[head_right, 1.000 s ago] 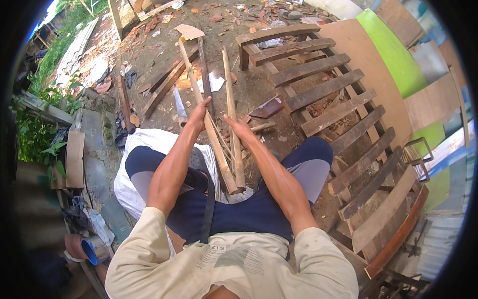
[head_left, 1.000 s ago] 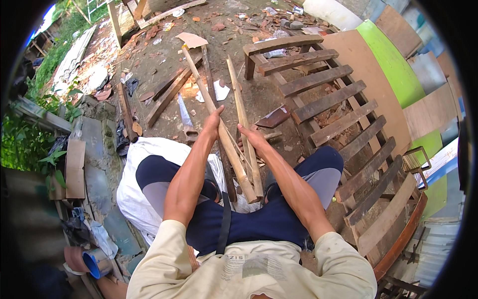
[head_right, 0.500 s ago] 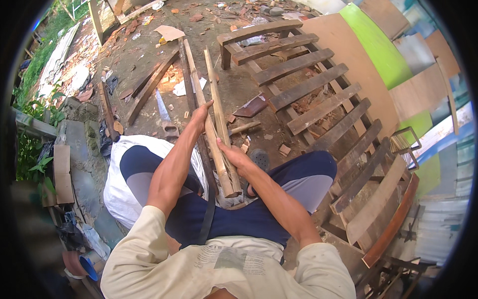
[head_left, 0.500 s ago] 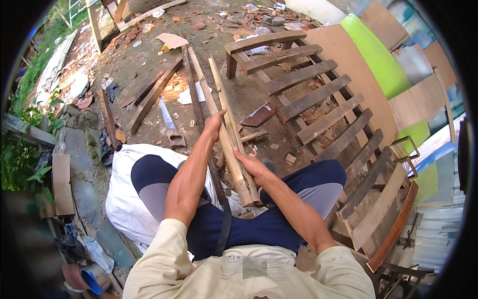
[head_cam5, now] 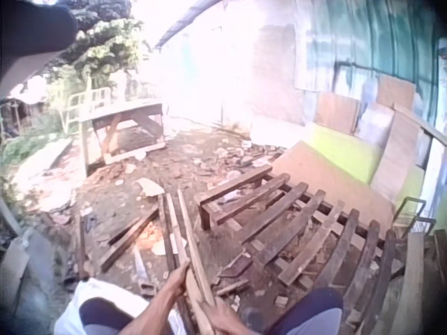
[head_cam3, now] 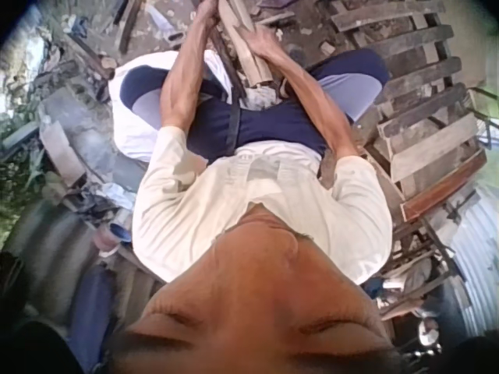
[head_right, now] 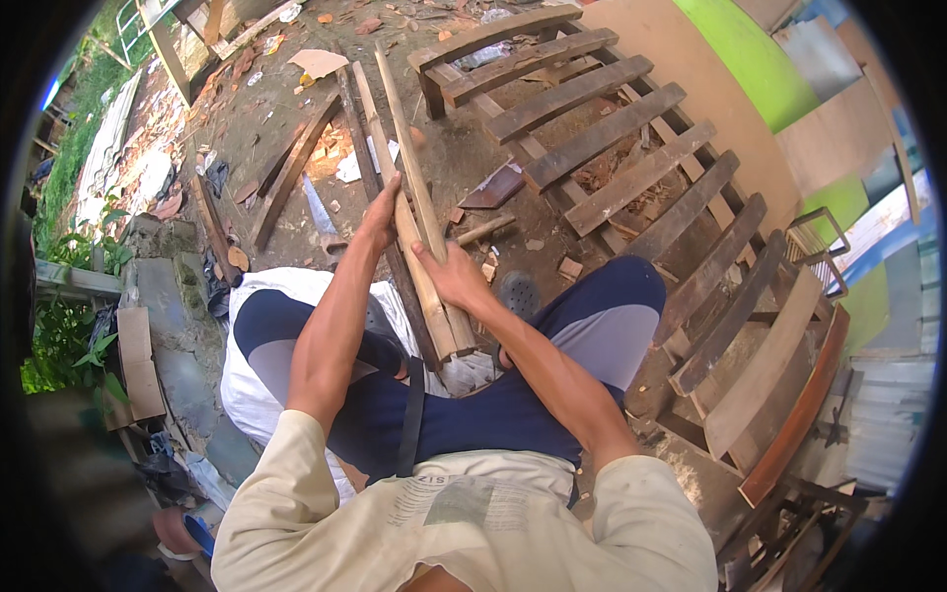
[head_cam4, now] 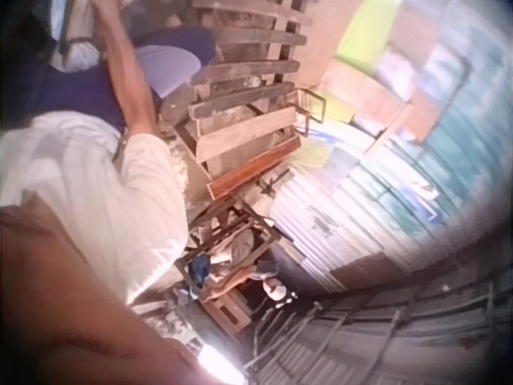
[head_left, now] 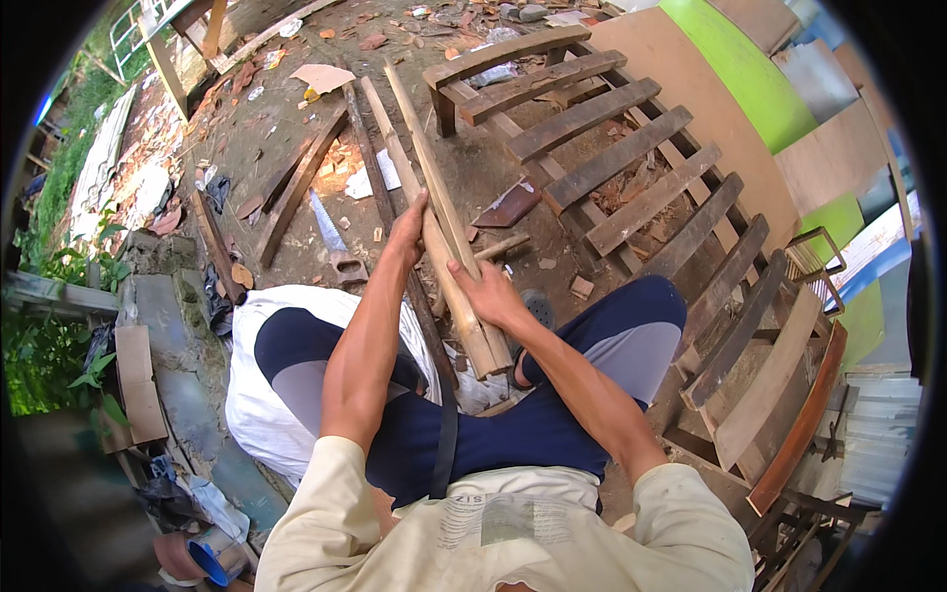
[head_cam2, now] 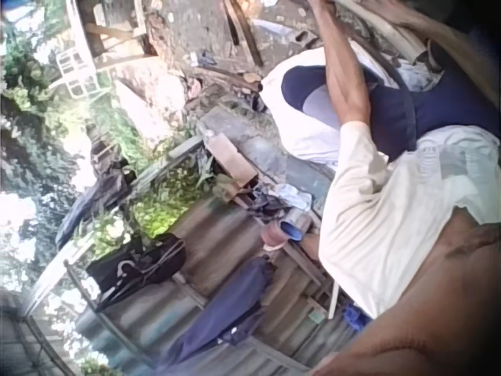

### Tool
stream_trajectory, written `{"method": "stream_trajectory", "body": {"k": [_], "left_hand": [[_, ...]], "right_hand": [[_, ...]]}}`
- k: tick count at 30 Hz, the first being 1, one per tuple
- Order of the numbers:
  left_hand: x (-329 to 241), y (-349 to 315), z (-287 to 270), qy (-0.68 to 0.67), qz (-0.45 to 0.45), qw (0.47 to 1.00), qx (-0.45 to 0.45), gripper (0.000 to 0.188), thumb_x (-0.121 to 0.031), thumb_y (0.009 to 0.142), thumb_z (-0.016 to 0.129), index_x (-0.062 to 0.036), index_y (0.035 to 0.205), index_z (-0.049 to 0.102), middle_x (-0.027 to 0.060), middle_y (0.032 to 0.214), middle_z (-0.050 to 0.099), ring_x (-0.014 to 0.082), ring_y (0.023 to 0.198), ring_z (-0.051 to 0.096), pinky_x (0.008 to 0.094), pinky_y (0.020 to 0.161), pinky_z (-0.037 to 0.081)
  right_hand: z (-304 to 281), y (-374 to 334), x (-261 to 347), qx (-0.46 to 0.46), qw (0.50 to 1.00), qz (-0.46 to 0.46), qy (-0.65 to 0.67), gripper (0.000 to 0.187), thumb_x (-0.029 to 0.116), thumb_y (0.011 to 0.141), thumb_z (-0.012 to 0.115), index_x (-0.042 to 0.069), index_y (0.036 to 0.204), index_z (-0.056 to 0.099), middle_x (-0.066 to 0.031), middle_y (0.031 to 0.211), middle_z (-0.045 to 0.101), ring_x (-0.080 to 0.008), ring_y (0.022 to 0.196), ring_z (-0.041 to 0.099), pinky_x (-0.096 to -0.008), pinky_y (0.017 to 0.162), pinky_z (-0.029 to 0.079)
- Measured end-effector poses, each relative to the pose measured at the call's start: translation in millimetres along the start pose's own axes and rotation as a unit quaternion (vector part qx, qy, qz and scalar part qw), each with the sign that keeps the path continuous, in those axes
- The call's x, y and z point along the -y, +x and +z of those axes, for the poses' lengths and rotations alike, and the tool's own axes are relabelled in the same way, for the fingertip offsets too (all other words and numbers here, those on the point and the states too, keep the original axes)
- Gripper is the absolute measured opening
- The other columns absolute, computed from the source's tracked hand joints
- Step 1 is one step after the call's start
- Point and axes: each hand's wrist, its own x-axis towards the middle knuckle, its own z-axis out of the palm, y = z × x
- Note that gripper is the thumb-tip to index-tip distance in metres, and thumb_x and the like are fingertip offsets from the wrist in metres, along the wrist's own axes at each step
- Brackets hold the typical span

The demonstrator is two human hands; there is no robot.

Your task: The person sits on the ground and uses a hammer and metal bar to split a long wooden plank into thinner strips. They repeatedly strike the bar to drive it through the wood, then separate and set aside the resulting pieces.

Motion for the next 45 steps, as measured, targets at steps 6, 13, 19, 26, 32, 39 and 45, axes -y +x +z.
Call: {"method": "stream_trajectory", "body": {"k": [6, 13, 19, 26, 32, 39, 45], "left_hand": [[18.2, -37.4, 7.3, 0.087, -0.053, 0.995, 0.004, 0.098, -0.08, 0.087, 0.036, -0.0021, 0.146, 0.04, 0.021, 0.142, 0.048, 0.035, 0.129, 0.047, 0.0549, 0.105, 0.036], [93.6, -89.5, 20.9, 0.045, -0.066, 0.996, -0.035, 0.093, -0.074, 0.093, 0.033, 0.0044, 0.143, 0.042, 0.0219, 0.134, 0.054, 0.0281, 0.12, 0.055, 0.0392, 0.101, 0.043], [101.3, -94.9, 9.5, 0.08, -0.074, 0.988, -0.105, 0.095, -0.073, 0.093, 0.038, 0.0141, 0.126, 0.056, 0.0217, 0.12, 0.062, 0.0282, 0.105, 0.062, 0.0407, 0.091, 0.048], [108.6, -88.9, 13.7, 0.09, -0.087, 0.984, -0.126, 0.104, -0.077, 0.081, 0.056, 0.0203, 0.118, 0.057, 0.0248, 0.118, 0.062, 0.0292, 0.1, 0.063, 0.0404, 0.087, 0.049], [114.9, -81.0, 12.3, 0.098, -0.12, 0.981, -0.117, 0.104, -0.079, 0.081, 0.054, 0.0141, 0.127, 0.055, 0.0244, 0.129, 0.057, 0.0304, 0.114, 0.059, 0.041, 0.096, 0.046], [128.5, -80.8, 24.0, 0.055, -0.125, 0.983, -0.121, 0.103, -0.081, 0.083, 0.046, 0.007, 0.135, 0.051, 0.0232, 0.13, 0.057, 0.0304, 0.115, 0.058, 0.0422, 0.097, 0.046], [140.8, -64.8, 16.2, 0.04, -0.117, 0.989, -0.086, 0.1, -0.081, 0.084, 0.044, 0.0026, 0.137, 0.05, 0.0218, 0.129, 0.057, 0.0305, 0.114, 0.059, 0.0429, 0.097, 0.046]], "right_hand": [[14.3, 46.5, -0.5, -0.079, 0.996, -0.026, 0.028, 0.083, 0.07, 0.091, 0.045, -0.008, 0.118, 0.057, -0.0324, 0.11, 0.064, -0.0451, 0.11, 0.061, -0.0475, 0.095, 0.046], [48.9, 82.5, -49.1, -0.07, 0.996, 0.033, -0.045, 0.074, 0.06, 0.095, 0.044, -0.008, 0.12, 0.057, -0.0345, 0.115, 0.062, -0.0478, 0.112, 0.059, -0.0503, 0.097, 0.044], [61.5, 79.8, -75.2, 0.001, 0.999, 0.033, 0.004, 0.078, 0.063, 0.094, 0.043, -0.006, 0.123, 0.059, -0.0326, 0.115, 0.063, -0.0457, 0.112, 0.06, -0.0473, 0.096, 0.045], [58.4, 48.0, -91.7, 0.089, 0.985, 0.122, 0.082, 0.1, 0.081, 0.083, 0.045, -0.01, 0.122, 0.06, -0.0318, 0.115, 0.064, -0.0413, 0.113, 0.062, -0.0408, 0.094, 0.047], [58.0, 28.6, -84.1, 0.065, 0.987, 0.144, 0.005, 0.113, 0.085, 0.081, 0.039, -0.017, 0.127, 0.051, -0.0362, 0.118, 0.06, -0.0455, 0.115, 0.059, -0.0432, 0.1, 0.044], [65.6, 18.4, -80.7, -0.021, 0.986, 0.154, -0.057, 0.093, 0.073, 0.092, 0.029, -0.011, 0.126, 0.054, -0.0365, 0.118, 0.059, -0.0482, 0.117, 0.056, -0.0481, 0.101, 0.042], [64.4, 30.7, -93.6, -0.018, 0.991, 0.134, -0.017, 0.084, 0.065, 0.097, 0.025, -0.006, 0.126, 0.058, -0.0317, 0.12, 0.061, -0.0437, 0.116, 0.058, -0.0464, 0.099, 0.043]]}}
